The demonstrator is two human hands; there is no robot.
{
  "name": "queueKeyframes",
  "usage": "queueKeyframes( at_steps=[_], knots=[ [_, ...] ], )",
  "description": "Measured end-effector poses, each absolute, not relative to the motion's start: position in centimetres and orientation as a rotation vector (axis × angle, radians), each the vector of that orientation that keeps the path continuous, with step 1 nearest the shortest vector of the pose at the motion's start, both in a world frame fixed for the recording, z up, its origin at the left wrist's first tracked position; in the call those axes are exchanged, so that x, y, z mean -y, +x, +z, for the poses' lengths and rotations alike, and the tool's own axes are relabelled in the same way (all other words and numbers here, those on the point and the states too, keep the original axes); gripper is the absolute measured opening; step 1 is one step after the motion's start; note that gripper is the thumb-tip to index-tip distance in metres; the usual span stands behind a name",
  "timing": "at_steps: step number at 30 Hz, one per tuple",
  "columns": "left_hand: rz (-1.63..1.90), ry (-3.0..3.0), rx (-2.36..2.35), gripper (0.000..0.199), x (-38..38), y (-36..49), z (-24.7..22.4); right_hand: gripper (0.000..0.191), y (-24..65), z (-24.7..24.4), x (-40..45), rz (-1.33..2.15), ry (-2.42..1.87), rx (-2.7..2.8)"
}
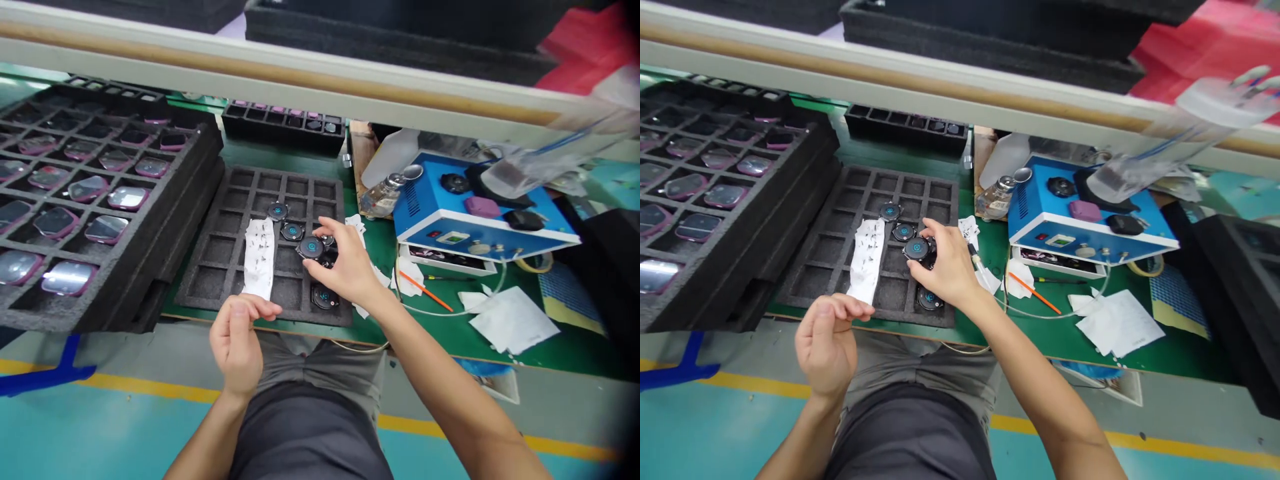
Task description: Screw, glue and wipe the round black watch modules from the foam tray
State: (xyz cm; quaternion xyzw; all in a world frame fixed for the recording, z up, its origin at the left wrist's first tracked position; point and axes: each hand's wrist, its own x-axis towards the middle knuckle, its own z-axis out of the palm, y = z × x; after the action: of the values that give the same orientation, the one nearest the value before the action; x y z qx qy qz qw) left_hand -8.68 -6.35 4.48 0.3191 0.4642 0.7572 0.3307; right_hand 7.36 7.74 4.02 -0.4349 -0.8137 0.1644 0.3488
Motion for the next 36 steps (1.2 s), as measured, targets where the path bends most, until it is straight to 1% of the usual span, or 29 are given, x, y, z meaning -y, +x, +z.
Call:
queueKeyframes(
  at_steps=[1, 3, 4, 5, 6, 8, 12, 15, 18, 21, 24, 28, 33, 36],
  knots=[
    [1.989, 0.874, -1.244, 0.029, 6.1, -9.1, 4.5, 0.072, 7.1, 4.1, -8.3, 0.428, -1.142, 2.113],
    [1.972, 0.959, -1.316, 0.009, 5.3, -9.9, 4.3, 0.071, 6.8, 4.3, -9.5, 0.415, -1.168, 2.114],
    [1.948, 1.000, -1.354, 0.012, 4.8, -10.2, 4.3, 0.071, 6.6, 4.4, -10.2, 0.405, -1.182, 2.112],
    [1.926, 1.033, -1.386, 0.022, 4.3, -10.6, 4.2, 0.070, 6.5, 4.5, -11.0, 0.393, -1.199, 2.104],
    [1.911, 1.065, -1.411, 0.027, 3.7, -10.9, 4.1, 0.070, 6.3, 4.5, -11.8, 0.384, -1.218, 2.093],
    [1.877, 1.097, -1.454, 0.030, 2.8, -11.4, 3.8, 0.070, 6.0, 4.3, -13.4, 0.385, -1.253, 2.074],
    [1.783, 1.062, -1.492, 0.031, 2.0, -12.1, 3.1, 0.069, 5.5, 3.4, -15.4, 0.456, -1.301, 2.114],
    [1.779, 1.015, -1.478, 0.032, 2.2, -12.2, 2.7, 0.069, 5.3, 3.5, -15.9, 0.422, -1.317, 2.194],
    [1.791, 0.978, -1.443, 0.032, 2.4, -12.2, 2.7, 0.077, 4.1, 4.6, -16.5, 0.380, -1.195, 2.324],
    [1.794, 0.944, -1.433, 0.032, 2.4, -12.3, 2.8, 0.086, 1.8, 5.4, -17.3, 0.451, -1.062, 2.494],
    [1.794, 0.931, -1.427, 0.031, 2.5, -12.4, 2.8, 0.087, 0.0, 5.6, -18.1, 0.513, -1.046, 2.581],
    [1.771, 0.960, -1.416, 0.029, 2.7, -12.5, 2.6, 0.084, -0.8, 5.3, -18.6, 0.513, -1.069, 2.586],
    [1.792, 0.942, -1.417, 0.030, 2.6, -12.6, 2.6, 0.084, -0.7, 5.2, -18.7, 0.512, -1.101, 2.534],
    [1.830, 0.834, -1.368, 0.032, 2.4, -13.1, 3.2, 0.085, -0.3, 6.1, -17.3, 0.508, -1.005, 2.465]
  ],
)
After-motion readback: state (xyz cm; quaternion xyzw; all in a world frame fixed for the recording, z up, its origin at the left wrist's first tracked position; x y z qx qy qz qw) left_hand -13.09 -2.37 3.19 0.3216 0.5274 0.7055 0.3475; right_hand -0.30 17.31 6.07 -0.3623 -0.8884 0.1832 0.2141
